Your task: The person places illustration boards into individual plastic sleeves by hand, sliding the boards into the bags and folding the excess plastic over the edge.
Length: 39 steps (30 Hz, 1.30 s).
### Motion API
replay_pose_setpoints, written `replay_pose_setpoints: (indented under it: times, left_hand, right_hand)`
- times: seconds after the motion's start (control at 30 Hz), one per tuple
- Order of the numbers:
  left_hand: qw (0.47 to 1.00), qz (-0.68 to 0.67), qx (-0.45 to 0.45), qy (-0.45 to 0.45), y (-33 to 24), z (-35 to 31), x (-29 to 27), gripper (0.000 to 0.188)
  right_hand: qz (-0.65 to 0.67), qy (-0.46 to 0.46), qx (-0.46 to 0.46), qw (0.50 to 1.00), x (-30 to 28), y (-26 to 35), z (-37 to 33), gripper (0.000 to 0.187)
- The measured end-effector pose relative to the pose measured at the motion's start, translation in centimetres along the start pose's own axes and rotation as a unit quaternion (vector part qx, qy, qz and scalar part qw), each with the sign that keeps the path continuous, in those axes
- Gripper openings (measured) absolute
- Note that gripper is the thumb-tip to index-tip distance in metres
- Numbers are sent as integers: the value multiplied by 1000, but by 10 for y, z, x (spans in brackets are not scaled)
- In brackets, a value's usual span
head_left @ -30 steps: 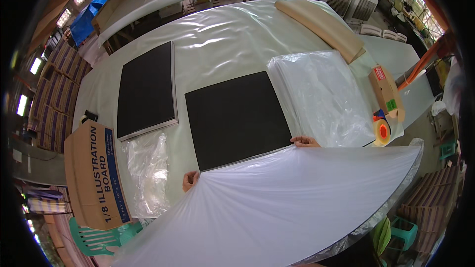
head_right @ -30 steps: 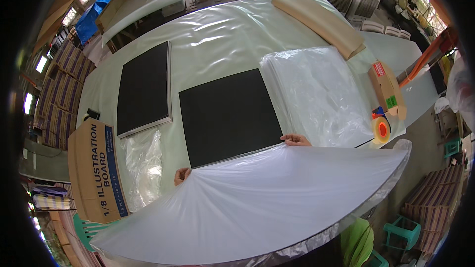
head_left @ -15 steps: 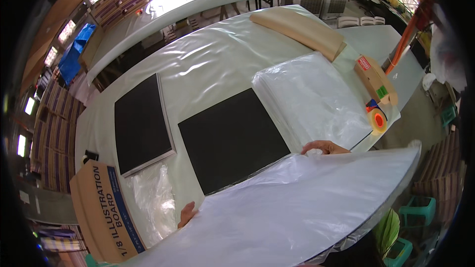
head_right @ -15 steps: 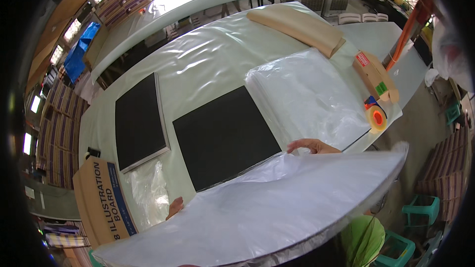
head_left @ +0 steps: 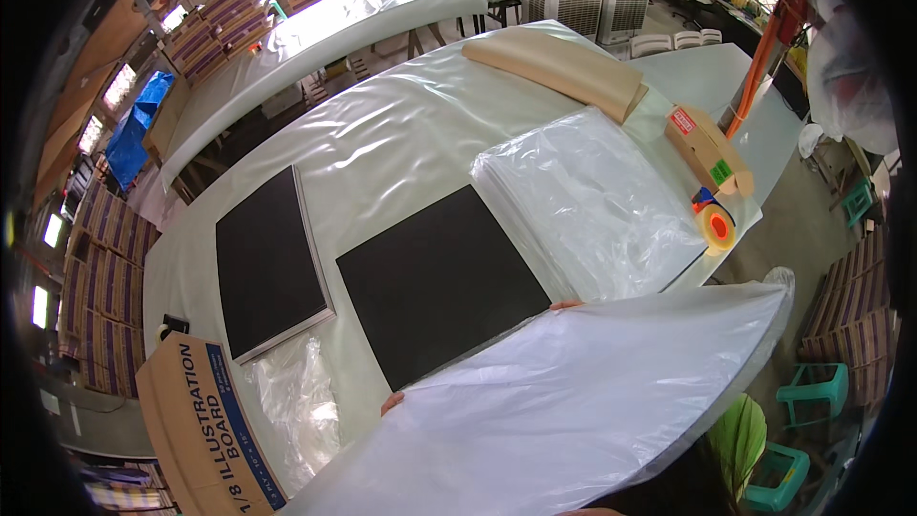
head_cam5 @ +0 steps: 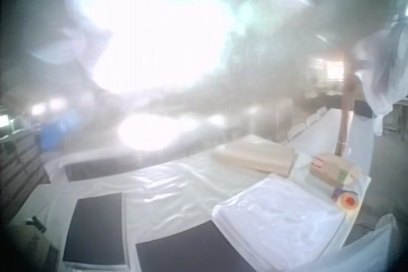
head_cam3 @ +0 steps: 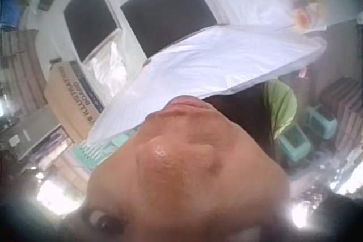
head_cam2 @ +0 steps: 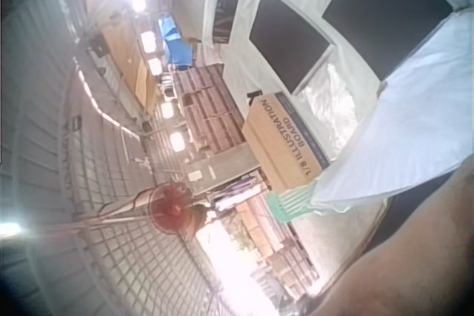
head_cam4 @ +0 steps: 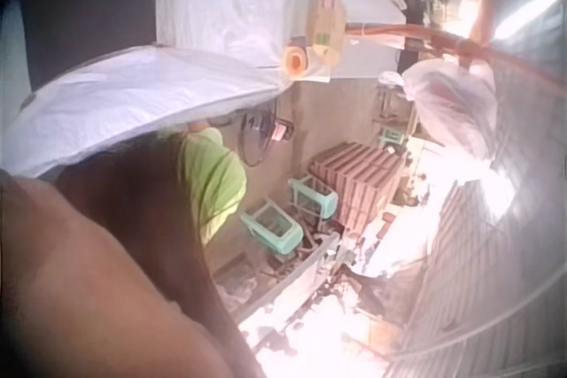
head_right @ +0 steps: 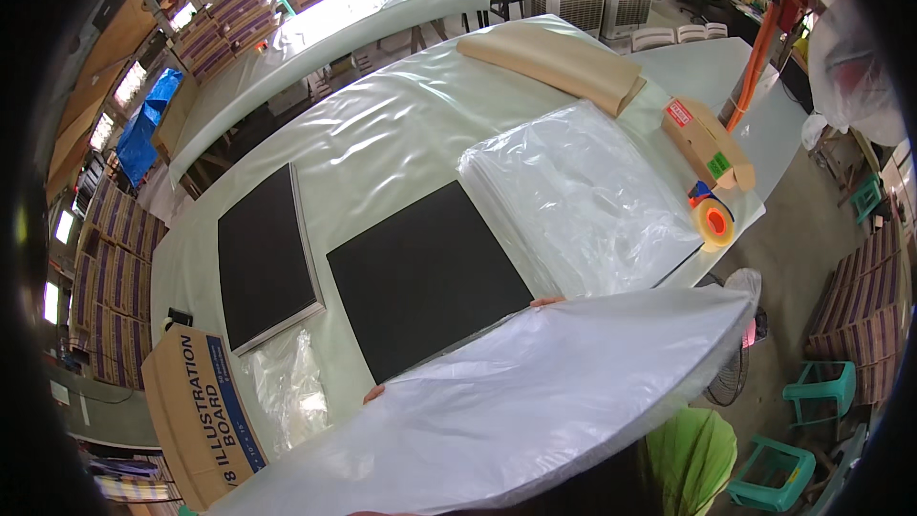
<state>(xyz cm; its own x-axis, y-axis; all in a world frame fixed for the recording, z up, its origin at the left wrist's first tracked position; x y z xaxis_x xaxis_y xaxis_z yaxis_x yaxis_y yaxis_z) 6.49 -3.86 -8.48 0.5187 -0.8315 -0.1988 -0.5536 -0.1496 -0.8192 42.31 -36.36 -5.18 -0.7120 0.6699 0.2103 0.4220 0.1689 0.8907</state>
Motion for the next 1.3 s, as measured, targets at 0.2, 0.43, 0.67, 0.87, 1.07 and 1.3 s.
replay_pose_setpoints:
  times: [0.2, 0.43, 0.67, 0.87, 1.07, 1.3]
  left_hand:
    - [991, -11, 48, -123, -4, -6, 14, 29]
    - [957, 17, 159, -243, -76, -22, 57, 43]
    - [901, 214, 335, -171, -117, -8, 103, 32]
    - [933, 154, 324, 15, -195, -10, 227, 43]
    - [934, 191, 291, 80, -186, 18, 336, 57]
    - [928, 205, 258, 175, -162, 43, 379, 42]
  right_hand:
    - [-119, -114, -19, 986, 0, -14, 1, 24]
    - [-137, -232, -83, 960, 6, 2, -19, 23]
    - [-186, -408, -200, 871, -64, 4, -56, 27]
    - [-288, -536, -236, 758, -179, 37, -104, 25]
    - [-401, -577, -177, 689, -283, 64, -110, 21]
    - [-443, -542, -134, 702, -341, 54, -87, 18]
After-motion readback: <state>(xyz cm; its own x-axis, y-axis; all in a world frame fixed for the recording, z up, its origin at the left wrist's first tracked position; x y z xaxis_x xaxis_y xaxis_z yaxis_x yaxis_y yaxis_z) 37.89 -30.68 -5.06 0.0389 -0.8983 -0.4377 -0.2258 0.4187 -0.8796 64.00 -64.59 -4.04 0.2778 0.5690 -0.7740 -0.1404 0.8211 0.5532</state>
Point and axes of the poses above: each hand's wrist, its own z-axis towards the middle knuckle, its own x-axis out of the palm, y = z × x, the point moved 3 cm from there along z, towards the middle knuckle, and after that the axes turned 4 degrees about z, right-handed, at the moved point
